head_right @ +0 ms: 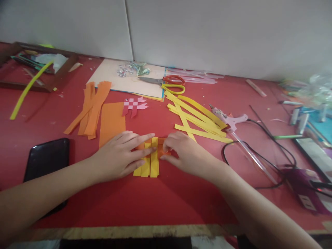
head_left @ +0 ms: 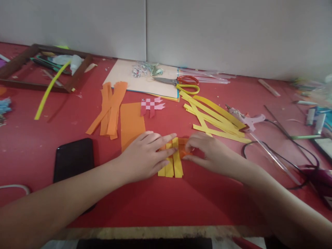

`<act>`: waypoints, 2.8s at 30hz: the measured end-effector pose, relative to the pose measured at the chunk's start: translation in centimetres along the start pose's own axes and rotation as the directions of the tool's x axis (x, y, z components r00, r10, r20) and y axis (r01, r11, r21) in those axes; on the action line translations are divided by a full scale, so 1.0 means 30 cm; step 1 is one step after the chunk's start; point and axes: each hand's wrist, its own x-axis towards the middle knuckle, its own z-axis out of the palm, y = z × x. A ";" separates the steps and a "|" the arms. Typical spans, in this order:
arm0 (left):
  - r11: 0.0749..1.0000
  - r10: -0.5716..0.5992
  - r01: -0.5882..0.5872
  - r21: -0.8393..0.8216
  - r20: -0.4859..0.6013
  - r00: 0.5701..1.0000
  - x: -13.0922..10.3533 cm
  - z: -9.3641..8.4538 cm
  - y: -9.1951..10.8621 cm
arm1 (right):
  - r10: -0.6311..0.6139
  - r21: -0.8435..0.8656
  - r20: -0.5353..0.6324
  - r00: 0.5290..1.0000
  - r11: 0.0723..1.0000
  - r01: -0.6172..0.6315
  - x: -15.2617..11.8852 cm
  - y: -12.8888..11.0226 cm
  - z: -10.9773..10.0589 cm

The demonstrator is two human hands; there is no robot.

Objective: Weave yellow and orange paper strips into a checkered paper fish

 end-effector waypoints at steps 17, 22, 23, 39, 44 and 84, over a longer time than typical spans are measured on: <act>0.999 0.002 -0.002 0.053 0.000 1.000 0.002 0.005 0.010 | 0.211 -0.039 -0.038 0.977 0.976 -0.213 -0.026 -0.060 0.022; 0.998 0.008 -0.007 0.055 -0.006 1.000 0.000 0.009 0.008 | 0.207 -0.044 -0.085 0.975 0.976 -0.211 -0.026 -0.073 0.031; 0.999 0.008 -0.007 0.052 -0.004 1.000 -0.001 0.009 0.008 | 0.208 -0.035 -0.091 0.974 0.977 -0.212 -0.026 -0.076 0.032; 0.999 0.044 -0.044 0.005 -0.022 0.999 0.005 0.017 -0.001 | 0.160 -0.089 -0.098 0.982 0.982 -0.169 -0.049 -0.097 0.058; 0.999 0.048 -0.048 0.003 -0.040 0.998 0.005 0.015 0.002 | 0.125 -0.210 -0.141 0.982 0.966 -0.153 -0.059 -0.104 0.065; 0.999 0.031 -0.031 -0.020 -0.023 0.999 0.001 0.022 0.001 | 0.349 -0.021 0.019 0.937 0.937 -0.349 -0.037 -0.131 0.009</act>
